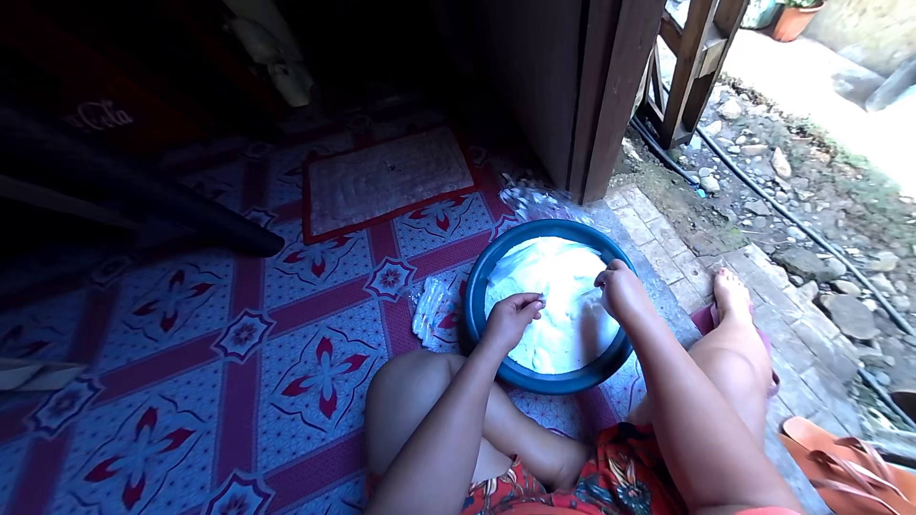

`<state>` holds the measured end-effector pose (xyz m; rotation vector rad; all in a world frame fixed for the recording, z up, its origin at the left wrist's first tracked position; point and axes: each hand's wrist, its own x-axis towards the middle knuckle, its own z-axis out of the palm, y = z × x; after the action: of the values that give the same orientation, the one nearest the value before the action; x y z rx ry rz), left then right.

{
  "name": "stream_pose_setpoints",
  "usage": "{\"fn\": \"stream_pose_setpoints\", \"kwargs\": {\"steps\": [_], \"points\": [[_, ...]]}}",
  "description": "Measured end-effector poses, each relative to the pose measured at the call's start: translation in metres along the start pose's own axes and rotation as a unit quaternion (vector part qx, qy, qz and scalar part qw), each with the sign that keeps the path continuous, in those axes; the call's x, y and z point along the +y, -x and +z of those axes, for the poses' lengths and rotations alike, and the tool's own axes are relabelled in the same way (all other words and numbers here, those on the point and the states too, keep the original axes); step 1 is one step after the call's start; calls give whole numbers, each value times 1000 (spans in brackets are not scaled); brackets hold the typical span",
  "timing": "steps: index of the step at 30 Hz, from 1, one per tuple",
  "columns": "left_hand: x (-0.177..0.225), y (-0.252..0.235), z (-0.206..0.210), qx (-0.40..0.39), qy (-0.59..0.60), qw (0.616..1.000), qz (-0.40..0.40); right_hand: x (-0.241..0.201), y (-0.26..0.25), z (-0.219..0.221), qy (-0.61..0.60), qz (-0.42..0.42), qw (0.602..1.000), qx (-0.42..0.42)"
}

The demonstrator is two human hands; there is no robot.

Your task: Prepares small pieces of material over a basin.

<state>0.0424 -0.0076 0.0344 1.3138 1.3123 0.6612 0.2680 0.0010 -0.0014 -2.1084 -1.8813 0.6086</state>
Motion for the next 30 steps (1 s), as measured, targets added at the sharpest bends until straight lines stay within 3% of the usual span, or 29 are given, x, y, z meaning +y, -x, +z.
{"fn": "stream_pose_setpoints", "kwargs": {"steps": [8,17,30], "points": [[5,1,-1,-5,-137,990,-8,7,10,-33,-79,28,995,57],[11,2,1,-19,-174,984,-7,-10,25,-35,-82,-93,979,160],[11,1,1,-18,-184,983,-1,-25,28,-28,-53,-163,968,182]]}}
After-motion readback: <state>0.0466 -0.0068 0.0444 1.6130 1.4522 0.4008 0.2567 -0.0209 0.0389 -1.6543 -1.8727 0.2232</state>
